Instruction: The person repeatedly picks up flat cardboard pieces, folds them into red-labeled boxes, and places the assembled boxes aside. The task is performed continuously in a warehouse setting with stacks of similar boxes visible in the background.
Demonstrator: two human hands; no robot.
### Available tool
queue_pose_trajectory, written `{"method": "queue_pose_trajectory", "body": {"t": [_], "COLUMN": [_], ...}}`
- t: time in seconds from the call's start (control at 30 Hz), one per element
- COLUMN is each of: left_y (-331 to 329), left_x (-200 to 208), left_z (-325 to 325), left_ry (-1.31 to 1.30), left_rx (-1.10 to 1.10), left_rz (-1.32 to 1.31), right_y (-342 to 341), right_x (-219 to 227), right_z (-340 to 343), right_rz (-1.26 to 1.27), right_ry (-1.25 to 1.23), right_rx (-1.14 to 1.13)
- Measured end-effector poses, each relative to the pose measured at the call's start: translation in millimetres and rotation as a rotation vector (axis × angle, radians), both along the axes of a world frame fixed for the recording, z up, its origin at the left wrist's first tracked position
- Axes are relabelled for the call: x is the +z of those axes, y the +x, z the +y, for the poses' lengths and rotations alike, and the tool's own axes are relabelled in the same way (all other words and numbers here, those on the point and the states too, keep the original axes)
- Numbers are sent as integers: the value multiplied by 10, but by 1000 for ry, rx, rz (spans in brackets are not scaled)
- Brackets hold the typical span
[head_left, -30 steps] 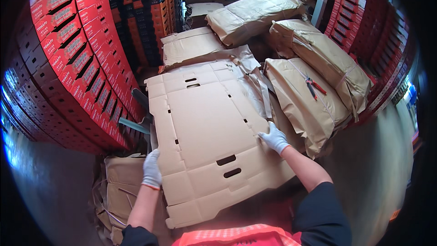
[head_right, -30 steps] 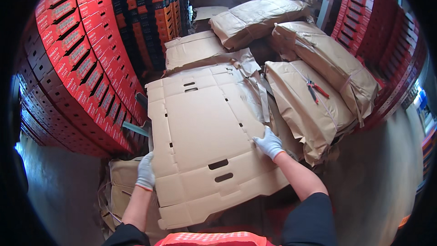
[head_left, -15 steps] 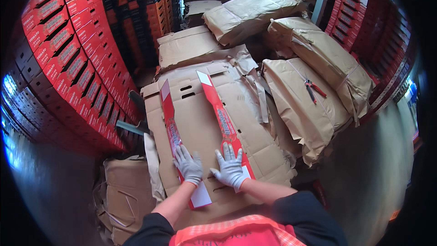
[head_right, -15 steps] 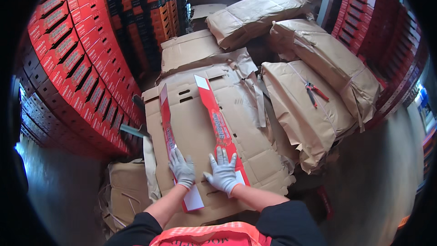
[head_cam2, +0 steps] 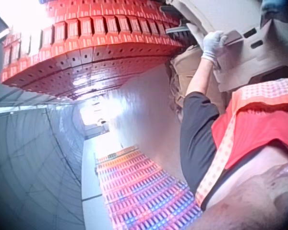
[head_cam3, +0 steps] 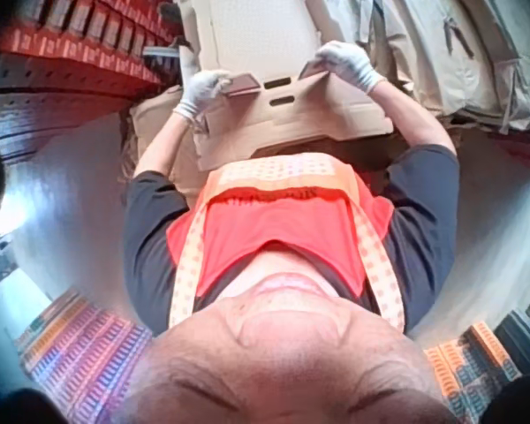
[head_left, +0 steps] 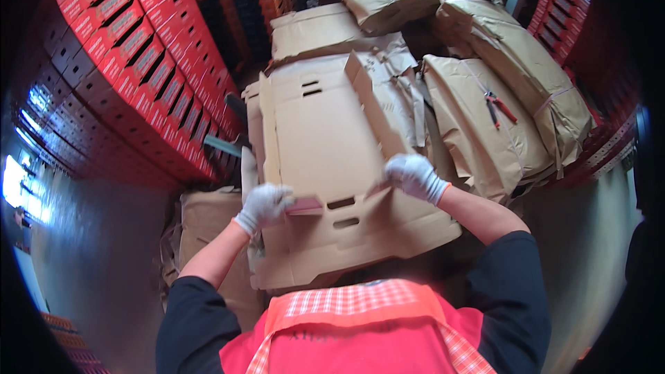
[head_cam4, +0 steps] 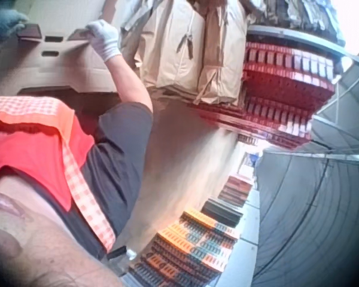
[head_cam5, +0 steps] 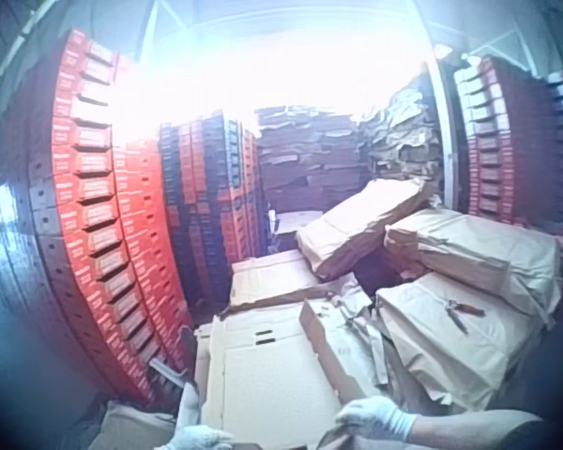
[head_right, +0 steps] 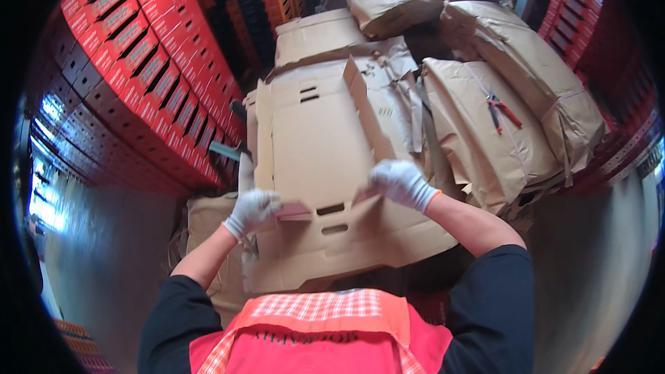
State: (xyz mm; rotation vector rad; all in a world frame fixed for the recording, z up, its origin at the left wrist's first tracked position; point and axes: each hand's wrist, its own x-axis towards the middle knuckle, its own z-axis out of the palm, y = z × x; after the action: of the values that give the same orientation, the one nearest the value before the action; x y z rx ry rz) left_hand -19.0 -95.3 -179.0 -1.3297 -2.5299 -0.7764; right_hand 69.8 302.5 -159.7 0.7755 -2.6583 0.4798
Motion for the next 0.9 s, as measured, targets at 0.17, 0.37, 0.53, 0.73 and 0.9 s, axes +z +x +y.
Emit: {"method": "queue_pose_trajectory", "body": {"t": [0.17,0.37,0.53,0.73,0.9], "left_y": [354,1126,770,340,339], "left_x": [470,588,597,-173,-729], "left_z": [72,39,-106,-76,134], "left_ry": [124,-293,-806,-73,1227], "left_rx": [122,-447,-162,501,303], "left_rz": [112,-1084,-993,51,-1359], "right_y": [207,928,594,6,-137], "right_x": [428,620,565,-230,-848], "right_z": [-118,-517,-368,-35,-39], "right_rz": [211,-1239,-1235,-180,-730], "right_ry": [-158,71,225,-174,-1405], "right_rx": [71,518,316,-209,-553]}}
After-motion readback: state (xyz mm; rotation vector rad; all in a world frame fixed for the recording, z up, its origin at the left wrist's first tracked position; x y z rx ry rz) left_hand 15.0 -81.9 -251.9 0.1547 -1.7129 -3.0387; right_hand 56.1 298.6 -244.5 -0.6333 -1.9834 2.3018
